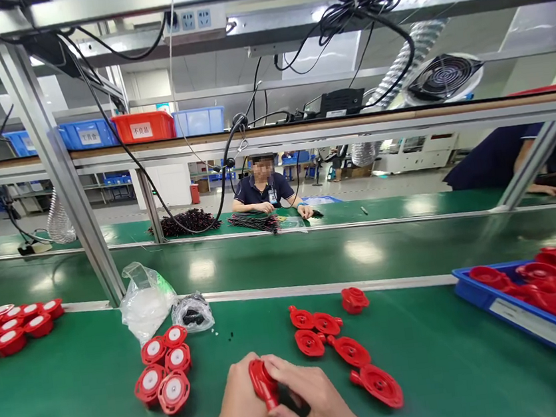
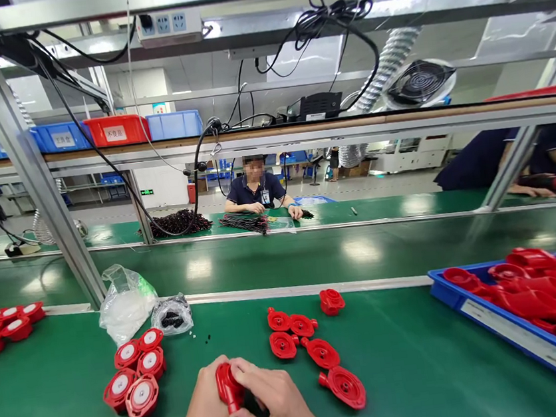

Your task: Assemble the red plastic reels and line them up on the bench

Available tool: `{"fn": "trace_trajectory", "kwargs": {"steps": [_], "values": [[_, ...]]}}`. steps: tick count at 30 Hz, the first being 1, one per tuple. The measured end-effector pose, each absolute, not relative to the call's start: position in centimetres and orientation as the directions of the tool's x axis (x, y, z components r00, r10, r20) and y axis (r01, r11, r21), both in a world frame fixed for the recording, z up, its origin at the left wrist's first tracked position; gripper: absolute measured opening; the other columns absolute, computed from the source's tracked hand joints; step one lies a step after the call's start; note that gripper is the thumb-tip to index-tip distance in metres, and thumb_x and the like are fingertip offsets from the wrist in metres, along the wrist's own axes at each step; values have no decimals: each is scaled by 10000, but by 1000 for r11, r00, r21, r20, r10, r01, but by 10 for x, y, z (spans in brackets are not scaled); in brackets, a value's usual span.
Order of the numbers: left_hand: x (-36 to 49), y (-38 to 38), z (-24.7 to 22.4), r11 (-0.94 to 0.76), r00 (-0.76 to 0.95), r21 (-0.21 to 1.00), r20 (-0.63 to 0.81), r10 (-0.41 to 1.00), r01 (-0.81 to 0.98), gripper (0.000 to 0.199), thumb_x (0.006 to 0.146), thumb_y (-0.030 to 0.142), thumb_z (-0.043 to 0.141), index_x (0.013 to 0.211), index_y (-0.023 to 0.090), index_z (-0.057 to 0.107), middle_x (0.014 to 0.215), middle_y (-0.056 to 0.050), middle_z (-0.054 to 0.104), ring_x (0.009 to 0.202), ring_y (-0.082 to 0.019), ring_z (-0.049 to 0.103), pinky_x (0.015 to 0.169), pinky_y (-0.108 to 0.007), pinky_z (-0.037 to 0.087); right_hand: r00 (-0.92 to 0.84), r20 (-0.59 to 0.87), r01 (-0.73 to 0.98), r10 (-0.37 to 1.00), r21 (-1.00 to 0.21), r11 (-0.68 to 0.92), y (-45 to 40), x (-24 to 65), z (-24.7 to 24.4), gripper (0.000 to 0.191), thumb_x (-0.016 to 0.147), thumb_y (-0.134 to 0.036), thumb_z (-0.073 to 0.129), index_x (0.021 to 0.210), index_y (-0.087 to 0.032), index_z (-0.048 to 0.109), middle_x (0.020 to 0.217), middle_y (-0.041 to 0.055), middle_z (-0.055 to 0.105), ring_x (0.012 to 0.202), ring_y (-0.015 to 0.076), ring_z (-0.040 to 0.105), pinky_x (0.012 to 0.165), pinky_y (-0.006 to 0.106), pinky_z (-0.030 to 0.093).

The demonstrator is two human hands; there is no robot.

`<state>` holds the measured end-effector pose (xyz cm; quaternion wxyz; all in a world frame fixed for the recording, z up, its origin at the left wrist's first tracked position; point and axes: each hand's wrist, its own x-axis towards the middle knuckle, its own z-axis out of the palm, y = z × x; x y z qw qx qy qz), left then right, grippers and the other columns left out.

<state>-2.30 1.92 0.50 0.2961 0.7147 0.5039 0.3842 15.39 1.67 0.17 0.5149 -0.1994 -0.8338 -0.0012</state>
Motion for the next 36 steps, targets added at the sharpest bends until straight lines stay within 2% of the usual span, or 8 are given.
{"fn": "trace_trajectory", "kwargs": {"steps": [3, 6, 10, 14, 18, 21, 27, 36], "values": [[-35, 23, 13, -431, 264, 653, 344, 901, 623, 502, 725, 118, 669, 1225, 147, 630, 1154, -118, 716, 1042, -262, 641, 936, -372, 517, -337, 866, 365, 371, -243, 899, 26, 164, 5, 533, 919, -289, 702, 1426, -217, 554, 1347, 173, 683, 823, 234, 777, 641, 297, 646], [-48, 24, 25, -417, 291, 376, 348, 891, 828, 948, 724, 128, 722, 1586, 195, 335, 1616, -183, 388, 1495, -362, 338, 1212, -535, 334, -231, 865, 444, 445, -314, 839, 35, 179, 5, 529, 934, -256, 688, 1441, -258, 535, 1436, 177, 614, 753, 216, 748, 604, 324, 624], [-67, 23, 45, -119, 123, -33, 338, 933, 992, 925, 736, 128, 755, 1579, 207, 385, 1695, -223, 193, 1552, -481, 153, 1204, -638, 276, -320, 742, 507, 589, -391, 768, 40, 187, 4, 532, 939, -334, 687, 1445, -234, 556, 1371, 157, 665, 892, 266, 760, 698, 349, 648], [-96, 26, 63, 197, -70, -274, 413, 908, 941, 799, 795, 278, 784, 1523, 146, 482, 1585, -323, 371, 1413, -547, 403, 1123, -678, 304, -539, 595, 481, 595, -363, 798, 35, 180, 14, 583, 907, -345, 727, 1457, -245, 561, 1434, 124, 630, 1271, 314, 640, 1035, 389, 571], [-117, 28, 78, 273, -156, -301, 361, 920, 914, 730, 877, 539, 678, 1394, 29, 599, 1195, -334, 671, 1070, -478, 652, 1067, -715, 300, -524, 405, 599, 749, -450, 662, 32, 185, 33, 790, 807, -550, 813, 1495, -283, 533, 1516, 122, 551, 1337, 364, 576, 1074, 437, 536], [-116, 22, 79, 211, -80, -348, 356, 931, 913, 768, 901, 600, 617, 1360, -16, 618, 990, -285, 729, 1033, -467, 662, 1134, -746, 161, -319, 353, 776, 879, -435, 457, 39, 202, 43, 545, 915, -467, 699, 1401, -233, 622, 1411, 154, 597, 1203, 365, 645, 986, 487, 564], [-82, 6, 34, -60, 191, -335, 372, 908, 940, 654, 817, 390, 753, 1360, 43, 644, 1207, -334, 692, 1233, -505, 599, 1187, -773, 87, -268, 217, 859, 939, -387, 335, 55, 222, 41, 404, 887, -340, 721, 1256, -177, 697, 1179, 144, 676, 1102, 356, 656, 954, 500, 541], [-60, 19, -3, -495, 422, 172, 337, 842, 852, 576, 909, 245, 619, 1477, 249, 522, 1555, -130, 514, 1418, -321, 510, 1200, -526, 431, -241, 213, 733, 947, -600, 321, 56, 207, 26, 560, 858, -348, 722, 1379, -173, 616, 1319, 155, 646, 1264, 339, 586, 1089, 484, 469]]}}
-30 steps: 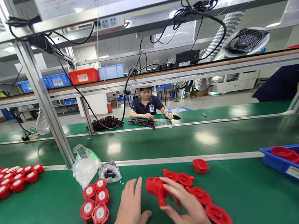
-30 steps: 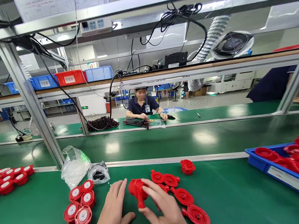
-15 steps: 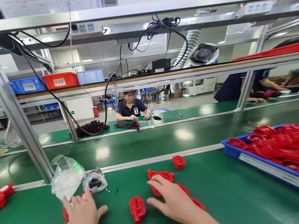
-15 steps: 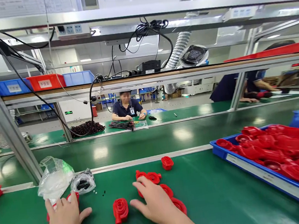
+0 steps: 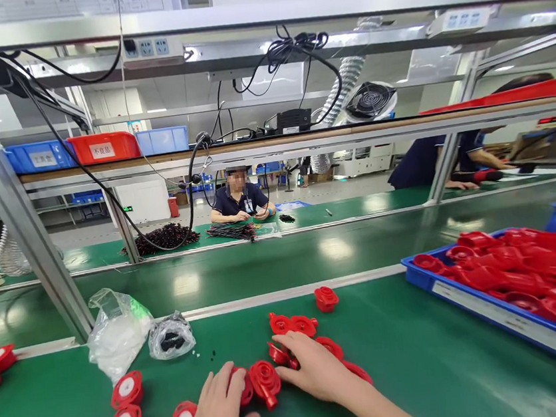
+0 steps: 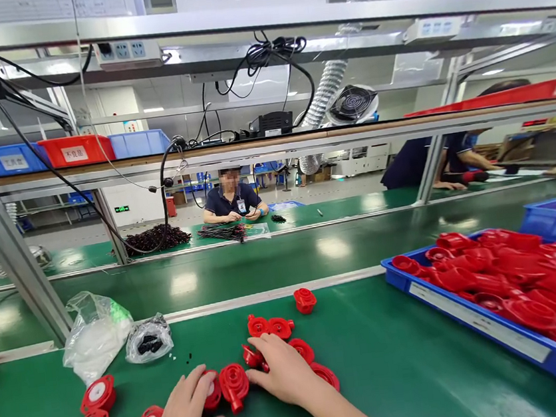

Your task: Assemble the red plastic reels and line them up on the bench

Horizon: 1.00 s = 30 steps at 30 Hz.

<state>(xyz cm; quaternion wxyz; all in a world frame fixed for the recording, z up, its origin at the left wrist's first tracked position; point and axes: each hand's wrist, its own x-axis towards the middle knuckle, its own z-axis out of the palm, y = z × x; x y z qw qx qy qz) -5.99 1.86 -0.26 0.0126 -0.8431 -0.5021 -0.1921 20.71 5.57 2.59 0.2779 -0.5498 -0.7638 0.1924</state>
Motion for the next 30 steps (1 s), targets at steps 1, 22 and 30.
{"fn": "trace_trajectory", "kwargs": {"steps": [1, 22, 30], "values": [[-60, 18, 2, -474, 386, 231, 340, 858, 850, 565, 923, 236, 593, 1481, 248, 510, 1568, -114, 500, 1415, -294, 515, 1184, -471, 459, -250, 208, 719, 946, -615, 325, 56, 206, 25, 499, 868, -339, 699, 1335, -173, 640, 1280, 151, 660, 1230, 331, 606, 1075, 482, 481], [-43, 15, 15, -406, 409, 728, 188, 893, 552, 381, 602, 118, 671, 906, 228, 469, 847, 4, 676, 730, -178, 604, 649, -263, 467, -237, 225, 686, 945, -651, 327, 57, 202, 24, 237, 845, -292, 641, 1034, -227, 514, 1047, 72, 640, 1011, 268, 619, 918, 433, 483], [-34, 8, 26, -251, 312, 961, 204, 928, 118, 457, 652, 214, 764, 878, 245, 369, 782, 75, 497, 681, -101, 479, 649, -226, 395, -154, -85, -54, 984, -994, -94, 68, 210, 40, 444, 949, -626, 322, 972, -218, 497, 886, 40, 624, 490, 95, 435, 394, 186, 227]]}}
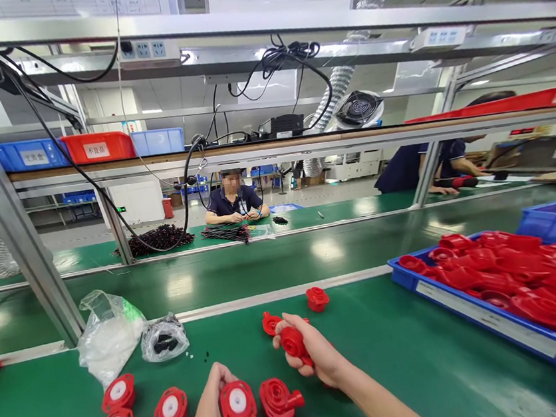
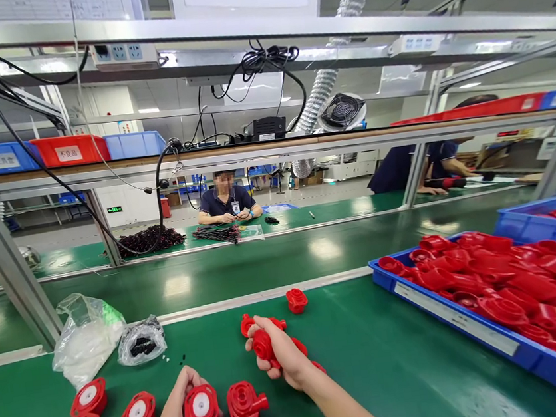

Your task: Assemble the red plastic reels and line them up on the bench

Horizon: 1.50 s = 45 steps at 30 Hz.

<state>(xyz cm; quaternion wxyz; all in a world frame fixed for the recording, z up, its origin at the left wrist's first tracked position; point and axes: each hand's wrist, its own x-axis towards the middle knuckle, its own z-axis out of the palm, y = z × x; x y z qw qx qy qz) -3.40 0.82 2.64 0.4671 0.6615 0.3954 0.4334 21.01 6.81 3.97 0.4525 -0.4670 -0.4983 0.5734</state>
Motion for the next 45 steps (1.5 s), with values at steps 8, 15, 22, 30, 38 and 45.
{"fn": "trace_trajectory", "kwargs": {"steps": [8, 15, 22, 30, 38, 45], "values": [[-31, 6, 25, -6, 311, 999, 19, 950, -43, 492, 652, 364, 867, 910, 225, 472, 685, 100, 432, 593, -72, 381, 593, -206, 348, -253, -136, -558, 958, -788, -259, 66, 203, 43, 286, 897, -399, 728, 995, -135, 679, 883, 49, 644, 638, 82, 550, 512, 162, 429], [-32, 8, 22, -2, 291, 998, -17, 957, 64, 444, 630, 412, 873, 771, 214, 502, 665, 39, 569, 635, -150, 559, 620, -257, 456, -251, -234, -611, 939, -714, -341, 68, 197, 38, 236, 838, -292, 767, 918, -82, 697, 921, 106, 679, 583, 50, 511, 495, 148, 411], [-31, 10, 18, -5, 331, 997, -18, 943, 71, 405, 681, 381, 827, 797, 212, 477, 625, 45, 594, 587, -143, 589, 554, -232, 440, -182, -64, -564, 981, -811, -157, 65, 194, 35, 242, 699, -268, 809, 792, -119, 643, 723, 14, 631, 475, 18, 358, 439, 158, 222], [-29, 4, 19, 50, 241, 995, -71, 968, 91, 447, 641, 392, 832, 844, 216, 475, 629, 58, 604, 553, -146, 611, 525, -228, 425, -227, -23, -509, 974, -849, -139, 60, 194, 39, 271, 706, -256, 728, 943, -127, 699, 896, 71, 694, 497, 39, 422, 454, 187, 256], [-30, 11, 17, 16, 302, 999, -29, 953, 46, 435, 656, 339, 849, 801, 216, 458, 578, 99, 507, 465, -74, 447, 474, -202, 381, -357, 169, -501, 919, -865, -36, 38, 191, 48, 673, 755, -173, 776, 1391, -272, 580, 1227, 81, 614, 895, 157, 611, 721, 282, 512], [-29, 8, 17, -70, 355, 998, 65, 933, 2, 334, 656, 193, 829, 829, 183, 543, 638, 69, 576, 546, -85, 469, 532, -201, 388, -394, 528, 187, 752, -755, 628, 11, 184, 45, 541, 873, -201, 670, 1395, -254, 540, 1271, 116, 603, 1024, 218, 632, 922, 375, 551]]}}
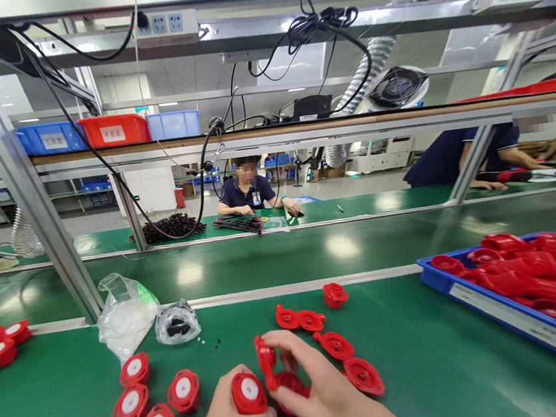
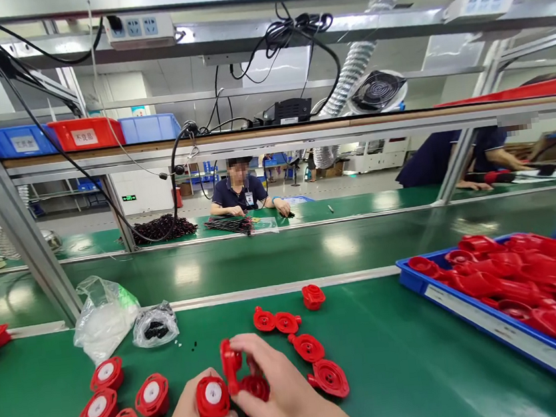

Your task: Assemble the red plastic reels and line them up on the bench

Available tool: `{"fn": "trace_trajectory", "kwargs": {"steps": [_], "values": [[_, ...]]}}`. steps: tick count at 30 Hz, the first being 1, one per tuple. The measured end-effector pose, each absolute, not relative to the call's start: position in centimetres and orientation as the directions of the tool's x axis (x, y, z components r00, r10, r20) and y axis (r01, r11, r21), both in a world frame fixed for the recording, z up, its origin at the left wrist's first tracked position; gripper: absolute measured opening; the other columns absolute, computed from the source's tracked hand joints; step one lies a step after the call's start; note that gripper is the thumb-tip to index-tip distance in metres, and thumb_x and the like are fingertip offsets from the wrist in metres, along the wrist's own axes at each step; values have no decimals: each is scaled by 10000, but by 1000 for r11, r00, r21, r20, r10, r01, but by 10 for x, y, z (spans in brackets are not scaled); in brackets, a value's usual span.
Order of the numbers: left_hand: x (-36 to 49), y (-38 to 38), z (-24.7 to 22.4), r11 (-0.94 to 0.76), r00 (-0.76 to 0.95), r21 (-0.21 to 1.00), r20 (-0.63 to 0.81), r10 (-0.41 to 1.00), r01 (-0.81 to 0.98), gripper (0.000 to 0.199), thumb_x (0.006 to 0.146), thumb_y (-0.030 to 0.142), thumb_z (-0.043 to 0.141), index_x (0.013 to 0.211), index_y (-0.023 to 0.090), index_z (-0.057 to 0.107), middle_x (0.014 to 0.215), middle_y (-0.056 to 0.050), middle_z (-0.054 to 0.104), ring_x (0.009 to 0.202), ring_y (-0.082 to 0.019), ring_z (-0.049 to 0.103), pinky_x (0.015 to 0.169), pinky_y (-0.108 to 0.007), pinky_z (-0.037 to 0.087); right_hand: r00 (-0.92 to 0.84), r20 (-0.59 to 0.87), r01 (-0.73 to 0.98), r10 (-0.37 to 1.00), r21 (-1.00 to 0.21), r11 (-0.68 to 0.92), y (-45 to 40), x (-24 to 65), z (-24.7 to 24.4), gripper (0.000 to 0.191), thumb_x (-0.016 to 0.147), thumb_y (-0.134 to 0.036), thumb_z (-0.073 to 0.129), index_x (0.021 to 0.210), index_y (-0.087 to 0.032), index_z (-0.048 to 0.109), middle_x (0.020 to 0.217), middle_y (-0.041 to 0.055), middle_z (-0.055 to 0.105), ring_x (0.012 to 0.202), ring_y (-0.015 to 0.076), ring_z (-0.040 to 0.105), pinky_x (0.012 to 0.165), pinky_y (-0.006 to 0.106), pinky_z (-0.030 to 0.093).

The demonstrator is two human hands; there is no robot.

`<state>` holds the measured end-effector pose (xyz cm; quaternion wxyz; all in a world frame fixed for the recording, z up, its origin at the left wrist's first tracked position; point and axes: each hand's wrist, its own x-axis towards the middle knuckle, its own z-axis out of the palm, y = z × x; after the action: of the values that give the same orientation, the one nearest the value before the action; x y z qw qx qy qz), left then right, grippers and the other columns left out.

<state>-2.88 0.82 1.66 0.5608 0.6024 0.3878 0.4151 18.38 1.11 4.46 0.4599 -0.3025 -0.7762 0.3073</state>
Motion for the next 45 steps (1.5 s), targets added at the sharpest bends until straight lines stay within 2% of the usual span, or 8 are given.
{"fn": "trace_trajectory", "kwargs": {"steps": [4, 9, 17, 23, 32, 36, 39, 45], "values": [[-25, 4, 27, -130, 430, 984, 169, 887, -118, 461, 638, 172, 869, 1049, 120, 666, 958, -46, 707, 830, -163, 575, 800, -271, 486, -565, 631, 243, 531, -488, 838, -1, 183, 50, 637, 841, -131, 659, 1451, -263, 529, 1386, 125, 560, 1235, 245, 600, 1056, 352, 517], [-24, 3, 25, -203, 398, 979, 193, 897, -20, 305, 627, 86, 754, 905, 126, 634, 860, -22, 660, 783, -164, 533, 737, -278, 468, -536, 713, 185, 452, -423, 887, -1, 176, 42, 788, 814, -166, 735, 1532, -238, 420, 1372, 149, 612, 1218, 256, 637, 1050, 334, 528], [-28, 5, 11, -262, 368, 965, 234, 900, 26, 260, 662, 73, 687, 859, 167, 544, 767, 35, 561, 708, -124, 426, 650, -253, 369, -501, 708, 243, 498, -437, 866, -3, 174, 31, 903, 787, -256, 842, 1574, -282, 400, 1257, 136, 701, 1084, 295, 707, 1020, 401, 561], [-28, 6, 6, -237, 327, 969, 204, 923, 65, 305, 641, 72, 696, 809, 193, 472, 703, 74, 491, 667, -101, 362, 600, -235, 314, -529, 691, 227, 492, -443, 867, -1, 173, 38, 750, 817, -247, 820, 1501, -275, 514, 1336, 148, 671, 1185, 302, 672, 1013, 381, 556], [-26, -1, 8, -209, 319, 974, 171, 932, 88, 297, 658, 171, 722, 927, 138, 602, 736, 29, 569, 642, -109, 418, 603, -243, 365, -646, 604, 297, 467, -365, 882, 3, 178, 45, 457, 853, -334, 799, 1290, -278, 676, 1376, 153, 656, 969, 275, 647, 888, 461, 547], [-23, -5, 10, -266, 252, 944, 214, 944, 193, 195, 705, 182, 705, 768, 177, 520, 680, 44, 519, 635, -106, 362, 574, -247, 307, -613, 692, 245, 381, -293, 924, 5, 171, 35, 552, 819, -411, 849, 1310, -283, 632, 1274, 143, 714, 897, 280, 628, 787, 449, 511], [-20, -8, 7, -288, 185, 927, 247, 951, 242, 216, 787, 227, 659, 730, 197, 454, 662, 42, 508, 652, -114, 334, 577, -254, 300, -532, 785, 336, 317, -148, 930, 1, 164, 17, 693, 798, -427, 861, 1398, -255, 560, 1200, 167, 743, 829, 304, 640, 713, 458, 456], [-18, -4, 3, -337, 175, 935, 316, 932, 109, 339, 792, 379, 727, 762, 206, 437, 672, 37, 510, 653, -119, 346, 600, -250, 338, -489, 832, 416, 261, -40, 908, -1, 153, 6, 899, 839, -517, 811, 1574, -250, 369, 1240, 200, 729, 805, 317, 679, 691, 452, 424]]}}
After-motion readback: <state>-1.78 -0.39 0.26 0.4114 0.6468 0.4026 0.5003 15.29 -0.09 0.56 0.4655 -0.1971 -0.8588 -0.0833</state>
